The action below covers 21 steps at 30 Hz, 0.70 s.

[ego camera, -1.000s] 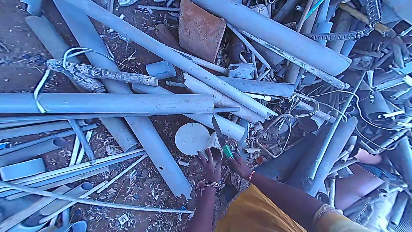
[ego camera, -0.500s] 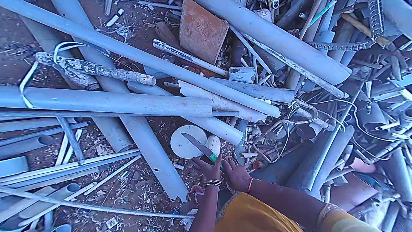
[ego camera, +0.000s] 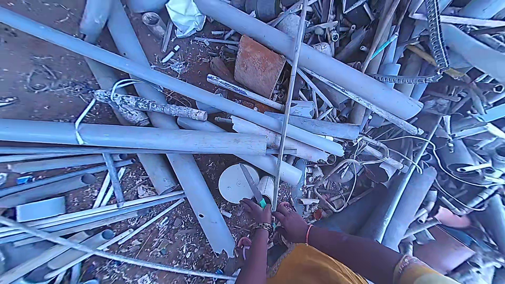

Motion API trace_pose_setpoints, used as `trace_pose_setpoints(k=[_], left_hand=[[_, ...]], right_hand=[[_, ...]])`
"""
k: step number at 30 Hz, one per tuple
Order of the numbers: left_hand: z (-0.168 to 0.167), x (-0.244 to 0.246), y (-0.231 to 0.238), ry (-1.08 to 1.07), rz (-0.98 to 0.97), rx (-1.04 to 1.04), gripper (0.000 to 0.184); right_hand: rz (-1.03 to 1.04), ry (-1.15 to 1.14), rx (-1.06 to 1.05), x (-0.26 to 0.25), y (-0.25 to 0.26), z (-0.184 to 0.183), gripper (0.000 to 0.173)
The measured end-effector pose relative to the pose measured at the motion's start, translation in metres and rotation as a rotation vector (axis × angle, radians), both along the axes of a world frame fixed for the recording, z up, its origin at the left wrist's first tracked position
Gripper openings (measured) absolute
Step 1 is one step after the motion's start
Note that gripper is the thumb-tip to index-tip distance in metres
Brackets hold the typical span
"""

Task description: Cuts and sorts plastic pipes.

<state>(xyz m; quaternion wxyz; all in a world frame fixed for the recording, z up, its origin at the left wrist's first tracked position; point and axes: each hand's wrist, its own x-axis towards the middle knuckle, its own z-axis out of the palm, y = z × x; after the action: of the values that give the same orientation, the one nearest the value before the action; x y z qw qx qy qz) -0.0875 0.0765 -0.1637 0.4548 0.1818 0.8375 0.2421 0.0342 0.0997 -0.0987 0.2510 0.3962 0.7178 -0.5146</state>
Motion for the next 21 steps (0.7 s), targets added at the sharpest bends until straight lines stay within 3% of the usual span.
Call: trace_pose_setpoints(k=[6,13,16,21], left_hand=[[-0.002,-0.006,-0.003,-0.037,-0.018,0.035,0.097],[-0.009,-0.015,-0.014,-0.073,-0.029,0.144,0.088],[0.001,-0.019,-0.02,-0.129,0.085,0.069,0.077],[-0.002,-0.019,-0.036,-0.216,0.473,-0.014,0.054]], right_hand=[[-0.348,-0.076,0.066,0.017,0.02,-0.009,0.054],[-0.571,-0.185,-0.075,0.031,0.044,-0.091,0.057],[-0.625,-0.186,-0.095,0.01,0.075,-0.122,0.056],[-0.764,-0.134,-0.033,-0.032,0.135,-0.177,0.061]])
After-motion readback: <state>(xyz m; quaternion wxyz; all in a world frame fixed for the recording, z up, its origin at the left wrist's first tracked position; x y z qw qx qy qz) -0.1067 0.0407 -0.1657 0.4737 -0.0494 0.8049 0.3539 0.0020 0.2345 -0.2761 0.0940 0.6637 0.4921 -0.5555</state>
